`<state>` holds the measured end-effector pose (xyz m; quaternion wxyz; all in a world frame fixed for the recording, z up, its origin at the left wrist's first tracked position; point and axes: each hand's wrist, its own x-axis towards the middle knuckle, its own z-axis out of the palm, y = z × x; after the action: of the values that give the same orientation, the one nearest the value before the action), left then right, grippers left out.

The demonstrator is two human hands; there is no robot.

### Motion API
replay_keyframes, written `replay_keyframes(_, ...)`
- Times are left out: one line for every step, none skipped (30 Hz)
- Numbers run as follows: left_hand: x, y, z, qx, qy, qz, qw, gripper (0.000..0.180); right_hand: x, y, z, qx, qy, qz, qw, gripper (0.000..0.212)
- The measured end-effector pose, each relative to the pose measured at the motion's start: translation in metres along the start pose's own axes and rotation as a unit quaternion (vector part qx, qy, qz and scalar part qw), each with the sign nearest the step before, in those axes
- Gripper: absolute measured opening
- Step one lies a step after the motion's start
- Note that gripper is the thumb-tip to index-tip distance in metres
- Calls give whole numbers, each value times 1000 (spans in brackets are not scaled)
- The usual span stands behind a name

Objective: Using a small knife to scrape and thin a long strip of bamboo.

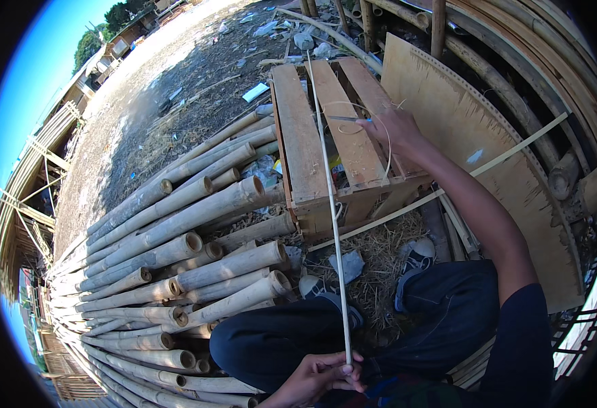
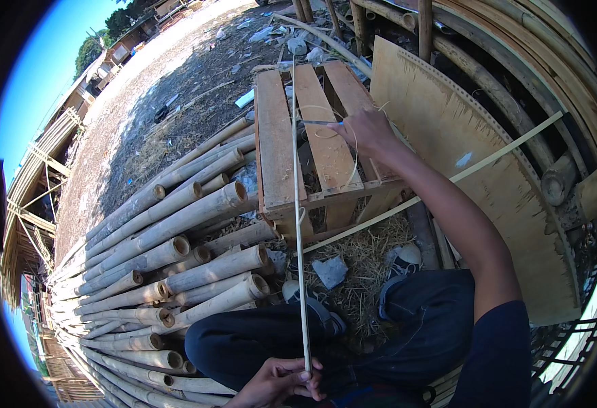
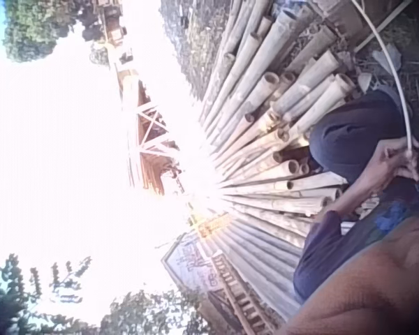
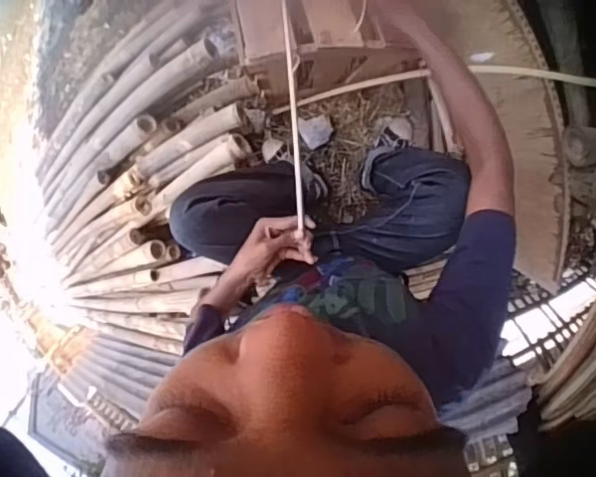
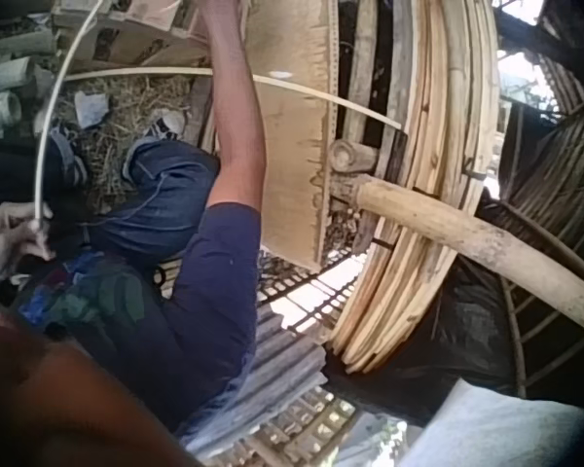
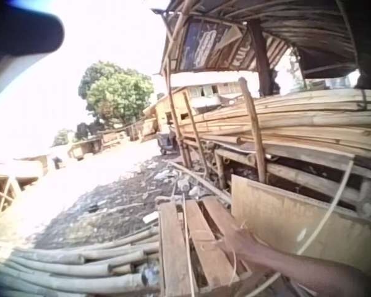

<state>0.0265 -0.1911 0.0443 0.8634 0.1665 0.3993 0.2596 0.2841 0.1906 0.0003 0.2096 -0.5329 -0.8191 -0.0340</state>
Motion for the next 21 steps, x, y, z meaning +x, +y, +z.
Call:
replay_keyframes(-5,-1,7,-16,10,1,1000,33,-1,14,-13,31,12,47,998,69)
replay_keyframes(-9,6,7,-14,33,41,999,30,-1,16,-21,70,19,86,994,69)
replay_keyframes(-10,13,6,-28,50,68,996,30,-7,16,-29,71,15,83,994,69)
replay_keyframes(-10,13,-6,-28,40,69,996,32,-13,15,-35,121,-9,99,988,68)
replay_keyframes(-2,13,-16,-26,25,71,997,34,-16,16,-40,167,-30,116,979,66)
replay_keyframes(3,15,-18,-37,19,75,996,34,-22,12,-41,165,-32,115,979,66)
replay_keyframes(7,17,-18,-39,17,75,996,34,-31,5,-43,122,13,78,989,65)
replay_keyframes(11,19,-17,-31,14,76,997,34,-39,-2,-46,80,59,40,994,65)
replay_keyframes(14,19,-16,-23,14,77,997,35,-45,-11,-49,79,58,40,994,65)
replay_keyframes(17,19,-17,-32,9,76,997,34,-48,-23,-53,132,17,28,991,64)
replay_keyframes(18,19,-18,-31,9,77,996,34,-51,-35,-56,183,-24,16,983,64)
replay_keyframes(19,19,-20,-52,4,79,995,33,-52,-47,-55,216,-70,7,974,64)
replay_keyframes(19,18,-21,-74,-1,79,994,33,-56,-60,-56,247,-117,-1,962,64)
replay_keyframes(19,19,-20,-75,1,80,994,33,-60,-76,-59,279,-158,-32,947,63)
replay_keyframes(16,20,-22,-69,15,101,992,33,-64,-96,-54,316,-200,-69,925,63)
replay_keyframes(19,25,-21,-59,11,116,991,32,-75,-109,-56,331,-217,-100,913,64)
replay_keyframes(21,29,-20,-58,6,115,992,32,-88,-119,-57,346,-234,-131,899,64)
replay_keyframes(22,32,-20,-48,17,124,991,32,-104,-129,-53,349,-233,-133,898,64)
replay_keyframes(22,35,-21,-41,31,133,990,32,-120,-139,-48,344,-225,-158,898,65)
replay_keyframes(21,38,-21,-41,35,132,990,31,-127,-145,-43,340,-216,-182,897,65)
replay_keyframes(21,39,-20,-43,40,134,989,31,-127,-146,-38,343,-218,-186,895,65)
